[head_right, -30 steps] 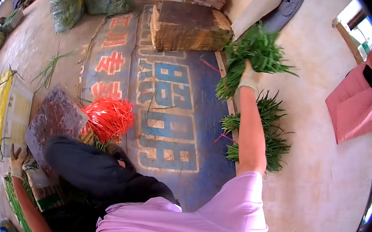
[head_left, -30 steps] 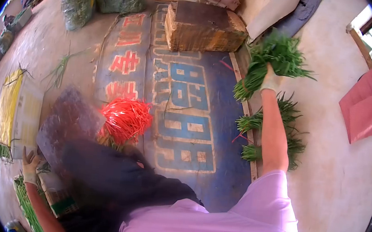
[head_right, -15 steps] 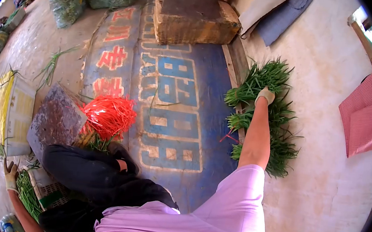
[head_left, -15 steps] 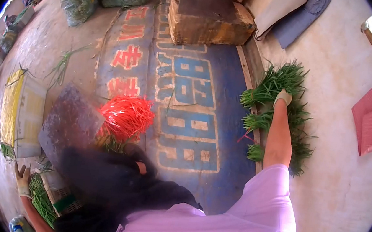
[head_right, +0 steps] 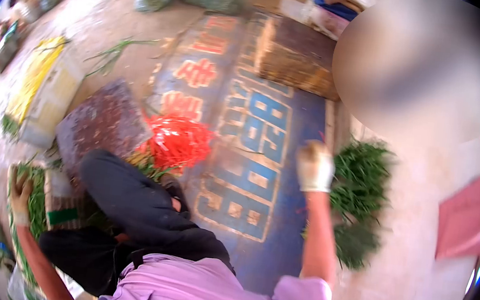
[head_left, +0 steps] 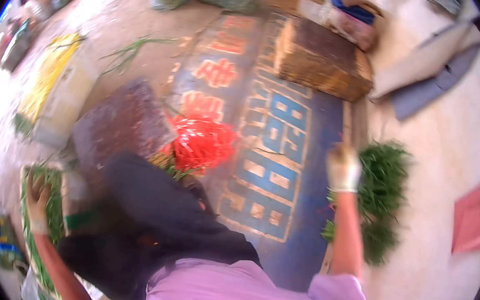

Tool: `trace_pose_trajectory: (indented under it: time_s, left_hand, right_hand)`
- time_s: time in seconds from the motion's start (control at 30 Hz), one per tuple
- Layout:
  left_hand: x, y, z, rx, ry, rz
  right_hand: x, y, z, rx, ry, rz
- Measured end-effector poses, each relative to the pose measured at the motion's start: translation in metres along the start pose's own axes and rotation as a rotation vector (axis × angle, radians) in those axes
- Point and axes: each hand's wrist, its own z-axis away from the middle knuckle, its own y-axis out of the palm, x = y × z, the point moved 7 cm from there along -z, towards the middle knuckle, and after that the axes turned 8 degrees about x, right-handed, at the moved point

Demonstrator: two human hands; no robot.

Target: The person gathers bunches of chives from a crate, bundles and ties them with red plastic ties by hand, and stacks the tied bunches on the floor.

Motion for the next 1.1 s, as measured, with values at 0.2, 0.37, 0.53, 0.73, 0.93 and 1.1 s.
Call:
trace_pose_trajectory:
  time_s: [0.2,0.37,0.53,0.73,0.93,1.1]
  left_hand:
    - [0.011,-0.031,0.050,-0.113,0.059,0.133]
    - [0.009,-0.079,0.096,-0.418,0.101,0.121]
    - [-0.033,-0.089,0.174,-0.721,0.157,0.197]
    - [0.029,-0.111,0.347,-1.159,-0.048,0.232]
    - [0.083,-0.024,0.480,-1.455,-0.298,0.389]
    - [0.128,0.065,0.517,-1.596,-0.503,0.585]
  right_hand:
    - [0.025,0.170,0.145,0.489,0.276,-0.177]
    - [0.135,0.193,0.149,0.701,0.396,-0.476]
    - [0.244,0.235,0.064,0.631,0.073,-0.926]
    - [0.488,0.246,0.019,0.747,-0.444,-1.092]
    - [0.702,0.262,0.146,1.180,-0.925,-1.118]
    - [0.762,0.330,0.285,1.609,-0.984,-1.067]
